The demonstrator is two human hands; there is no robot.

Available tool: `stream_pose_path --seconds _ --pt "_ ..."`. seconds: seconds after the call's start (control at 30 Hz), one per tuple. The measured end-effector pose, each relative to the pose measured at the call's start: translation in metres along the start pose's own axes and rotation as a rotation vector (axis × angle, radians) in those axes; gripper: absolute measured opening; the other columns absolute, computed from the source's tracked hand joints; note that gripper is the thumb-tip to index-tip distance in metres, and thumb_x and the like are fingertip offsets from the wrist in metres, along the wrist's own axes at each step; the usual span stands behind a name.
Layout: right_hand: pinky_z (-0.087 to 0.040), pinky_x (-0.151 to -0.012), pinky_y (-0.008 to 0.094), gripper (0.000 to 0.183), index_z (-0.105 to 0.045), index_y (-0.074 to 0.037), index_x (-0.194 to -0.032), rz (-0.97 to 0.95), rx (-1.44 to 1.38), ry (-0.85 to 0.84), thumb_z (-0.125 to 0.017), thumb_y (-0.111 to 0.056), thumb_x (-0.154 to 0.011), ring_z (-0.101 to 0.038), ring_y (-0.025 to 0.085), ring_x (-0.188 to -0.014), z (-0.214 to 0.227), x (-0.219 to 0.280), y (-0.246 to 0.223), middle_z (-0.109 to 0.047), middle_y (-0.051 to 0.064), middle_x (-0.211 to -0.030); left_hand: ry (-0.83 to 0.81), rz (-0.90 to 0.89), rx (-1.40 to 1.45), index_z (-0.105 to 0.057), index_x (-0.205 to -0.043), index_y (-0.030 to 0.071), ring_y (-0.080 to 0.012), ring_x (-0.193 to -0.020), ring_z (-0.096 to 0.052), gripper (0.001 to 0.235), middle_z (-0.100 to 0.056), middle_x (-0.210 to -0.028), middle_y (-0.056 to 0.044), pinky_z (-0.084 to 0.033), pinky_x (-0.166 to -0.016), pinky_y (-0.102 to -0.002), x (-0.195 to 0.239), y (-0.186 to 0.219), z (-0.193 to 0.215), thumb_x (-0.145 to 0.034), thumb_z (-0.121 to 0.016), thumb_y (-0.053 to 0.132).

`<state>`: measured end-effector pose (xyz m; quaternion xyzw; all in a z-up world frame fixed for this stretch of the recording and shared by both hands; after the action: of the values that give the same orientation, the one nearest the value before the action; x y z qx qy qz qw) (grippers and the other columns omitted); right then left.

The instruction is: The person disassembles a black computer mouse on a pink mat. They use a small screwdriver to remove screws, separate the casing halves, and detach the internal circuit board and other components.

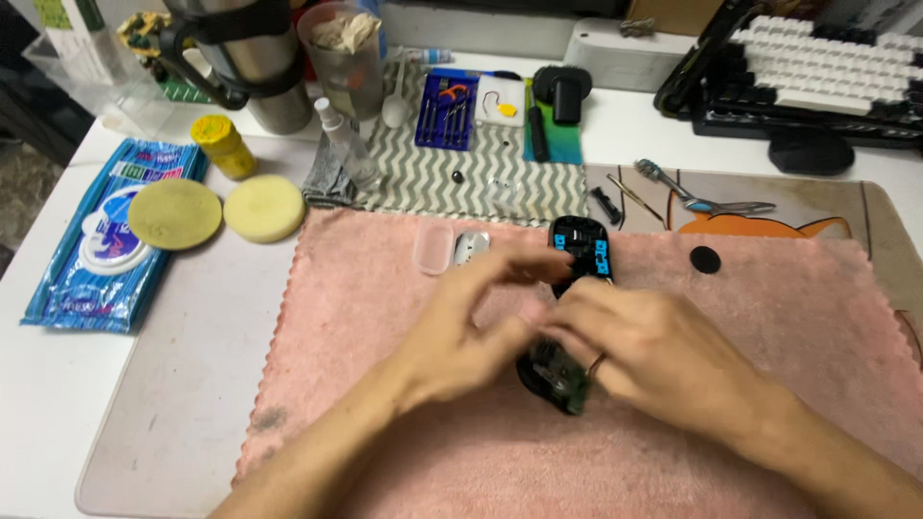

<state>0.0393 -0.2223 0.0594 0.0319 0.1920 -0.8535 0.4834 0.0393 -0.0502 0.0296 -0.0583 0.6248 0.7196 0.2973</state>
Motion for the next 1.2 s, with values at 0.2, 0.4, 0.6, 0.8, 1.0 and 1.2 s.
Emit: stream_pose_path --seconds 0.2,0.4,0.6,0.8,1.0,1.2 --pt "-0.056 -0.062 0.028 0.009 -0.085 -0.005 -0.108 -0.204 -0.071 0.312 -0.079 -0.012 -0.105 -0.072 0.012 -0.069 0.027 0.000 -0.001 -0.084 0.002 -0.095 -0.003 0.081 0.013 -0.064 -0.152 0.006 -0.0248 -0.141 -0.073 0.046 -0.075 -0.151 -0.012 -0.056 -0.124 -0.038 0.002 0.008 -0.018 -0.109 -0.071 0.023" --pt "-0.066 -0.068 0.027 0.009 -0.084 -0.010 -0.100 -0.354 -0.114 0.299 -0.078 -0.016 -0.104 -0.079 0.012 -0.073 0.013 0.001 0.009 -0.084 0.000 -0.091 0.051 -0.003 -0.176 -0.060 -0.157 0.005 -0.0292 -0.134 -0.079 0.053 -0.078 -0.149 -0.015 -0.058 -0.118 -0.040 0.009 -0.014 -0.023 -0.104 -0.064 0.007" --pt "-0.060 -0.073 0.036 0.011 -0.080 -0.014 -0.099 -0.476 -0.072 0.183 -0.077 -0.023 -0.105 -0.081 0.018 -0.077 0.005 0.000 0.015 -0.087 -0.002 -0.095 0.067 0.038 -0.224 -0.060 -0.138 0.005 -0.0313 -0.113 -0.081 0.037 -0.079 -0.129 -0.016 -0.062 -0.097 -0.041 0.009 -0.011 -0.018 -0.101 -0.062 0.001" --pt "-0.057 -0.073 0.042 0.008 -0.076 -0.014 -0.098 -0.374 0.011 0.247 -0.072 -0.017 -0.104 -0.076 0.025 -0.077 0.003 -0.002 0.003 -0.082 0.000 -0.093 0.122 0.090 -0.198 -0.061 -0.128 0.006 -0.0250 -0.100 -0.082 0.029 -0.080 -0.118 -0.012 -0.063 -0.089 -0.037 0.009 -0.007 -0.017 -0.099 -0.062 -0.001" --pt "-0.061 -0.072 0.043 0.008 -0.080 -0.012 -0.097 -0.424 0.001 0.207 -0.075 -0.015 -0.102 -0.076 0.023 -0.073 -0.001 -0.001 0.001 -0.082 0.000 -0.092 -0.002 0.205 -0.380 -0.059 -0.135 0.011 -0.0369 -0.101 -0.084 0.040 -0.083 -0.121 -0.013 -0.065 -0.075 -0.050 0.014 -0.020 -0.024 -0.098 -0.073 0.005" --pt "-0.057 -0.071 0.036 0.006 -0.078 -0.010 -0.098 -0.357 -0.076 0.344 -0.074 -0.010 -0.102 -0.075 0.019 -0.074 0.000 0.000 -0.008 -0.081 0.001 -0.091 0.056 0.168 -0.344 -0.061 -0.137 0.016 -0.0301 -0.099 -0.084 0.038 -0.084 -0.118 -0.006 -0.061 -0.082 -0.041 0.017 -0.020 -0.021 -0.101 -0.075 0.010"
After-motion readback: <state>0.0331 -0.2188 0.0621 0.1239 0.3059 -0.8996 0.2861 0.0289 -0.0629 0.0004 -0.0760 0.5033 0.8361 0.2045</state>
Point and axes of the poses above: each hand's wrist, its own x-axis away from the middle knuckle, its own z-axis out of the back of the hand, y = z × x, the point moved 6 cm from there along -x, towards the middle knuckle
